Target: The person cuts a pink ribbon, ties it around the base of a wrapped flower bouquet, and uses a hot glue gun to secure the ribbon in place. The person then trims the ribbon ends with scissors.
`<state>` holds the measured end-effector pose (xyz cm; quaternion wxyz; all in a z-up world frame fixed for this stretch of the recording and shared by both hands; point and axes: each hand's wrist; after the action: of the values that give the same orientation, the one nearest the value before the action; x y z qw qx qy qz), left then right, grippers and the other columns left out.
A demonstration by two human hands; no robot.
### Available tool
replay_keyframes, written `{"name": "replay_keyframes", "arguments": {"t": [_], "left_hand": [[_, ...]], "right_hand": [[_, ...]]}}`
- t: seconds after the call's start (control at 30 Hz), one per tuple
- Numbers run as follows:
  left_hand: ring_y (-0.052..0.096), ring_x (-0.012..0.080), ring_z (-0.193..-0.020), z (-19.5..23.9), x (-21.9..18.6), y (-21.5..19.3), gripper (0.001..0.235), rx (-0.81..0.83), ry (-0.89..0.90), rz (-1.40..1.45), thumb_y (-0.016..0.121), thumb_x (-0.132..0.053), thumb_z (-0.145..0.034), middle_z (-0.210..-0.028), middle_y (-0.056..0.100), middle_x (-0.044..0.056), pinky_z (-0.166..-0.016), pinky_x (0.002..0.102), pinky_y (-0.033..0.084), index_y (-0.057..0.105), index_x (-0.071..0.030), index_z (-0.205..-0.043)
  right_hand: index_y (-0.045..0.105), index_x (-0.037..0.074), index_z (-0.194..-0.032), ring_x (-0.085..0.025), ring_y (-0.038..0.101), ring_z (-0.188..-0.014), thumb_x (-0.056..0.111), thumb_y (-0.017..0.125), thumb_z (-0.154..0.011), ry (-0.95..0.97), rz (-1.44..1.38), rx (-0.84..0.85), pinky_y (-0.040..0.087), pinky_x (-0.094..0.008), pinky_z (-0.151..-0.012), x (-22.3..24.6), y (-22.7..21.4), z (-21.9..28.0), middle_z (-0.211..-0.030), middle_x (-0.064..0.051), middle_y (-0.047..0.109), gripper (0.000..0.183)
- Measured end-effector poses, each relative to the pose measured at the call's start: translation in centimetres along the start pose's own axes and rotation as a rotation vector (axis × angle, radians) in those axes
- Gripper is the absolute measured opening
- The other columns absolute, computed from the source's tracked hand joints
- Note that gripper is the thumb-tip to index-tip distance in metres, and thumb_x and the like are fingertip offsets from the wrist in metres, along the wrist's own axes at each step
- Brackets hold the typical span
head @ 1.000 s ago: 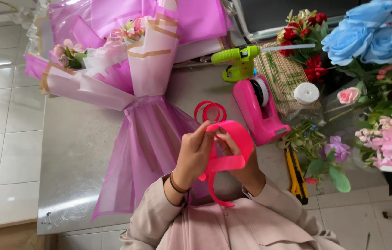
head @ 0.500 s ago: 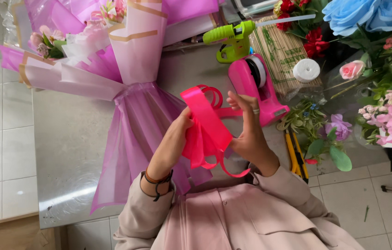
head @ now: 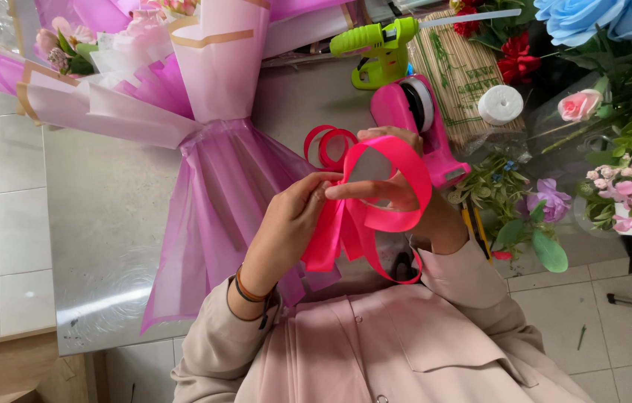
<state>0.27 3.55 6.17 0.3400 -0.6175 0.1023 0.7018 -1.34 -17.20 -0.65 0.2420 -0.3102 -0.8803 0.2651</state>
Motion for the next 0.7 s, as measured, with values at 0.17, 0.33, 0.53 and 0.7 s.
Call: {"name": "replay_keyframes", "arguments": {"t": [0.17,0.33,0.53,0.7], "left_hand": [[0.065,0.0311,-0.096,0.1,0.0,-0.1,0.026,-0.028,0.106,0.009,0.05,-0.022,-0.092,-0.101,0.068,0.014,-0.083,0.041,0.05,0.065,-0.01,-0.11],[0.061,0.018,-0.081,0.2,-1.2,0.4,0.025,-0.077,0.072,0.074,0.057,-0.025,-0.089,-0.085,0.068,0.009,-0.074,0.033,0.051,0.068,-0.011,-0.106],[0.056,0.0105,-0.063,-0.5,0.1,0.8,0.022,-0.172,-0.063,0.146,0.066,-0.025,-0.083,-0.067,0.066,0.007,-0.059,0.025,0.049,0.071,-0.008,-0.096],[0.058,0.0136,-0.059,-0.6,0.3,1.2,0.019,-0.136,-0.086,0.041,0.068,-0.026,-0.08,-0.063,0.066,0.009,-0.056,0.028,0.048,0.073,-0.011,-0.09]], "right_hand": [[0.072,0.022,-0.101,-0.026,0.051,-0.106,0.033,0.069,-0.081,0.233,-0.119,-0.08,0.041,-0.041,-0.096,-0.1,0.5,1.4,-0.117,-0.015,0.048,0.023],[0.066,0.006,-0.097,-0.016,0.056,-0.079,0.025,0.054,-0.089,0.691,-0.582,-0.077,0.047,-0.031,-0.08,2.1,1.2,1.2,-0.095,-0.013,0.063,0.024],[0.054,0.01,-0.127,-0.012,0.043,-0.074,0.039,0.059,-0.079,0.733,-0.503,-0.044,0.037,-0.025,-0.068,3.2,0.7,1.6,-0.091,-0.006,0.048,0.056],[0.072,0.01,-0.102,-0.026,0.045,-0.106,0.034,0.06,-0.087,0.265,-0.237,-0.02,0.034,-0.037,-0.099,0.3,1.7,2.7,-0.111,-0.009,0.054,0.031]]}}
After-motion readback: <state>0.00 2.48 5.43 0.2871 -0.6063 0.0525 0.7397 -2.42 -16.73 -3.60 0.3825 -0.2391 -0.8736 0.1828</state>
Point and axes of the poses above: each hand's wrist, its own z-axis away from the middle knuckle, its own y-axis out of the palm, x = y × z
